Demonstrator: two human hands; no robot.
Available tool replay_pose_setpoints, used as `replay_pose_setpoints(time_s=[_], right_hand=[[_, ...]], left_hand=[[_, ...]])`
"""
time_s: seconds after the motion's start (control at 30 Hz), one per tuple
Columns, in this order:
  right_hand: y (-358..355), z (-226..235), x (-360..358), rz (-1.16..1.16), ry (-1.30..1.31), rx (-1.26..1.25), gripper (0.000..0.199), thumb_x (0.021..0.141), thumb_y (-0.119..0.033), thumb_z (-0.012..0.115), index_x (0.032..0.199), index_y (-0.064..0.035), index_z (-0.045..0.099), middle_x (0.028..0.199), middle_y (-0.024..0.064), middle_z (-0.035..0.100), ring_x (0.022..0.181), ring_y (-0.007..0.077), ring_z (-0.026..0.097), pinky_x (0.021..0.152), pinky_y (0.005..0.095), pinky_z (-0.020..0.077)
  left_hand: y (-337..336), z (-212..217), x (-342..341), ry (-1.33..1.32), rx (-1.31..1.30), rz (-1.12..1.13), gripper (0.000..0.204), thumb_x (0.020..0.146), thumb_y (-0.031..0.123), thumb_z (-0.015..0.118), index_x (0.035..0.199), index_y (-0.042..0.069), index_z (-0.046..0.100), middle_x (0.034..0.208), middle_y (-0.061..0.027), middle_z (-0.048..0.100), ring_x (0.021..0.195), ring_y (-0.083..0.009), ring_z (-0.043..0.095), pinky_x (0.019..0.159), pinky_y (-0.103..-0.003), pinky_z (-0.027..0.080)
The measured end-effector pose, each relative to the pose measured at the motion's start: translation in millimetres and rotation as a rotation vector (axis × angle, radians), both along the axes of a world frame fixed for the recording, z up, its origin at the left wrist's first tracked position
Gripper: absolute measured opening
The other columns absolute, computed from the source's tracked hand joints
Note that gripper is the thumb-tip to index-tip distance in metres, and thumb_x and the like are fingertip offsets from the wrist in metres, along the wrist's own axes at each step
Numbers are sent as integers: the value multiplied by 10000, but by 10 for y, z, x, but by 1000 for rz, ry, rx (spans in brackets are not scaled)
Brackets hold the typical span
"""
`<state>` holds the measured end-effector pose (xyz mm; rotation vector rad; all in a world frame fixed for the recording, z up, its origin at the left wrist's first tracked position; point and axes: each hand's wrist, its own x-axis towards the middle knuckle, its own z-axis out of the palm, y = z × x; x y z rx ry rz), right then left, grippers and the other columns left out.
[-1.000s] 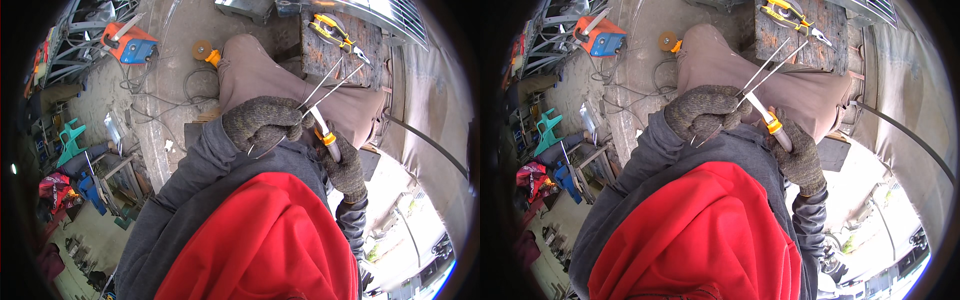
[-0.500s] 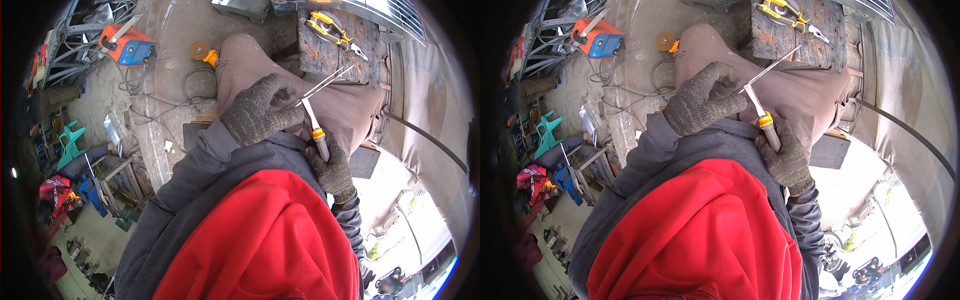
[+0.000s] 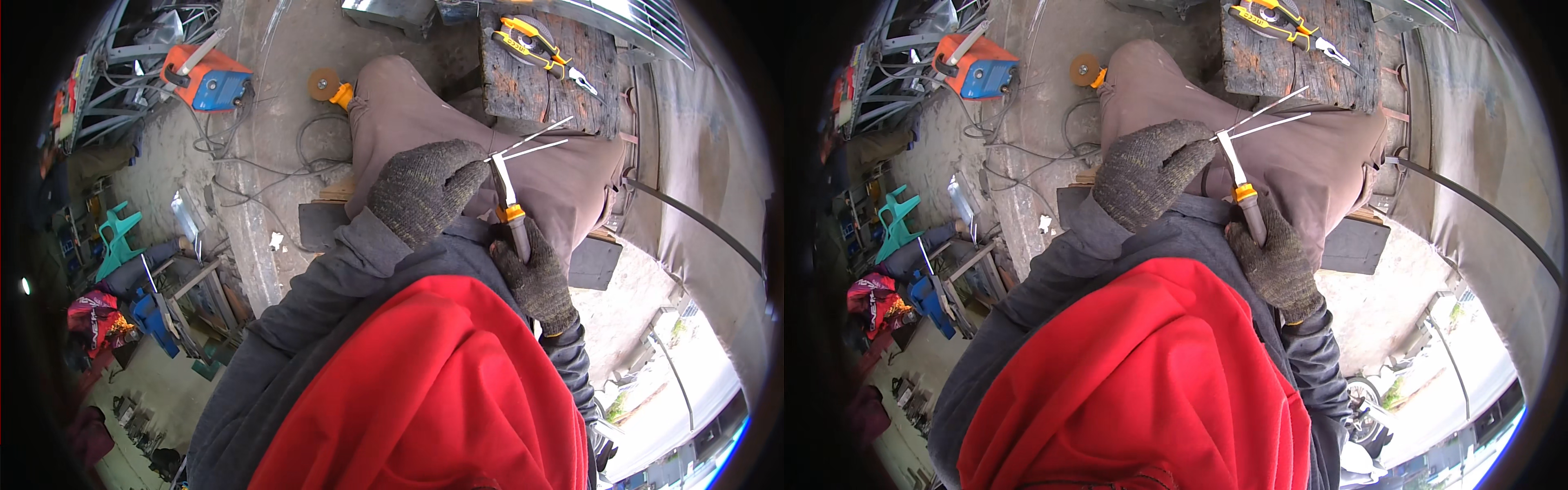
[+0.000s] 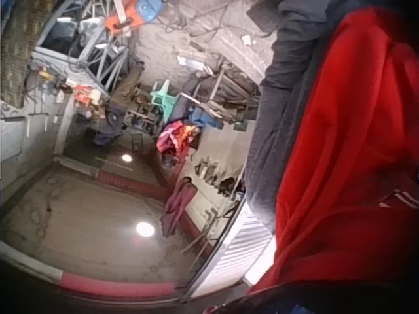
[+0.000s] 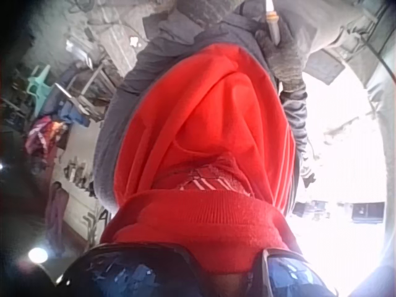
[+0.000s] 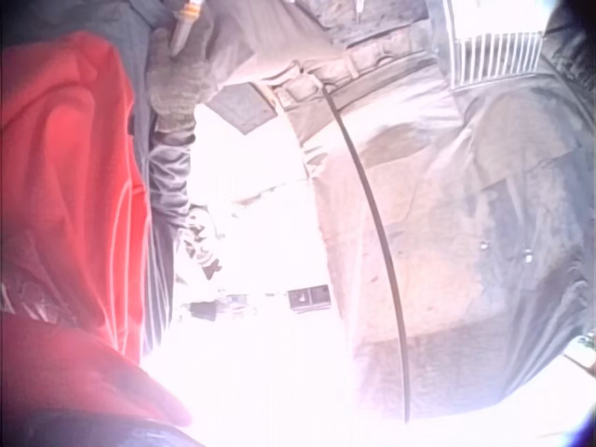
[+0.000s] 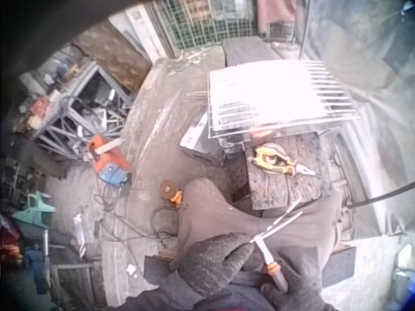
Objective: Bending metal rods and using an angle grinder to cut and smooth parts for a metal grate assembly.
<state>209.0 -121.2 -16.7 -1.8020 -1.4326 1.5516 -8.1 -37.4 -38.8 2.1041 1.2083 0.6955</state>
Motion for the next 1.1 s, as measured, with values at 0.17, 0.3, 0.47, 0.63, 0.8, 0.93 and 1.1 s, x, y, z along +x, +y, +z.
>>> replay_pose_setpoints(time_s=[0.17, 0.3, 0.47, 0.63, 0.8, 0.93, 1.1], right_hand=[[-17, 3, -6, -13, -12, -43, 338, 939, -193, 656, 1234, -45, 584, 1027, 84, 681, 944, 192, 633, 874, 324, 490], [22, 45, -35, -20, 7, -78, 406, 918, -183, 676, 1278, -32, 563, 1028, 116, 682, 921, 220, 652, 839, 335, 509], [57, 141, -114, -28, -84, 33, 440, 897, -152, 687, 1292, -19, 547, 1017, 164, 667, 876, 256, 659, 791, 361, 524], [69, 85, -154, -29, -149, 204, 408, 888, -102, 665, 1270, -18, 548, 1015, 182, 651, 909, 320, 649, 818, 383, 515], [-4, -68, -131, -50, -88, 182, 418, 880, -90, 662, 1272, -15, 541, 1067, 200, 646, 972, 356, 645, 848, 392, 518], [-4, -99, -115, -34, -90, 202, 418, 875, -79, 655, 1269, -13, 533, 1108, 210, 643, 1024, 375, 638, 877, 401, 517], [-23, -179, -115, -62, -72, 190, 450, 852, -51, 651, 1282, -17, 522, 1116, 211, 640, 1035, 387, 631, 889, 407, 512]], left_hand=[[-1, 103, 45, 62, -114, 63, 284, 890, 149, 634, 1150, 42, 675, 1174, -142, 660, 1019, -299, 657, 866, -391, 541], [-21, 54, 10, 216, 142, -29, 274, 887, 163, 646, 1134, 46, 677, 1135, -133, 682, 975, -295, 671, 843, -387, 547], [2, 157, 46, 209, 64, 40, 272, 874, 170, 673, 1113, 42, 673, 1068, -123, 699, 934, -310, 675, 795, -380, 555], [104, 253, 48, -29, -320, 115, 252, 902, 218, 685, 1083, 43, 671, 1028, -115, 697, 915, -257, 680, 779, -345, 546], [131, 183, 53, -82, -585, 90, 285, 919, 270, 692, 1082, 39, 662, 979, -99, 691, 902, -183, 668, 793, -321, 532], [153, 124, 53, -32, -605, 72, 284, 921, 265, 691, 1084, 35, 651, 961, -107, 680, 897, -191, 663, 799, -335, 524], [134, 86, 107, -56, -563, 65, 259, 920, 250, 690, 1053, 33, 641, 947, -113, 670, 892, -216, 664, 792, -341, 522]])
